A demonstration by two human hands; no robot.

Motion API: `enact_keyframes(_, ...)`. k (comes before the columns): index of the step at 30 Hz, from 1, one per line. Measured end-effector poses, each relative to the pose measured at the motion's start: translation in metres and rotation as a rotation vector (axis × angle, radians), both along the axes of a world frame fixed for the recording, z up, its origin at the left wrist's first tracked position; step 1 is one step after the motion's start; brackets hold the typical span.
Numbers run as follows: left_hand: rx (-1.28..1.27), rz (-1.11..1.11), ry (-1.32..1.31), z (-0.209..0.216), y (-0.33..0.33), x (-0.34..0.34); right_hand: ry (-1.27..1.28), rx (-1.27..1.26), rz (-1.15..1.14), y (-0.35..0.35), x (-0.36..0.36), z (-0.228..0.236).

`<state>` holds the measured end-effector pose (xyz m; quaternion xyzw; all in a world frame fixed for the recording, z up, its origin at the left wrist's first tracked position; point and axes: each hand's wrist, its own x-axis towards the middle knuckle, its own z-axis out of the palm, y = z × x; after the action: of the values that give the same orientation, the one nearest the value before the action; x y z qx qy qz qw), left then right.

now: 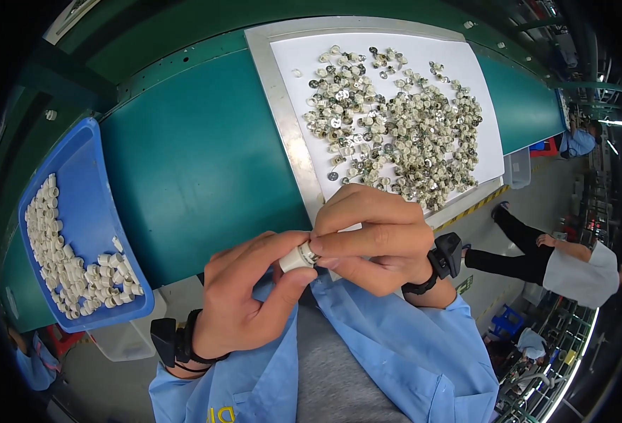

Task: Manually assembling small electronic components by inserting metal pieces into white plastic housings.

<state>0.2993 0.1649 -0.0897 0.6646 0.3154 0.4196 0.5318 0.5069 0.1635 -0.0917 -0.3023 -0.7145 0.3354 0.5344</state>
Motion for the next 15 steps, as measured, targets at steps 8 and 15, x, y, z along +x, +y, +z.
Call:
enact_keyframes(8, -0.103, -0.052, -0.031, 0.000, 0.000, -0.004, 0.020, -0.031, 0.105, 0.008, 0.006, -0.003)
enact_keyframes(15, -0.292, -0.095, 0.034, -0.007, 0.005, 0.027, 0.049, -0.055, 0.166, 0.016, 0.050, -0.011)
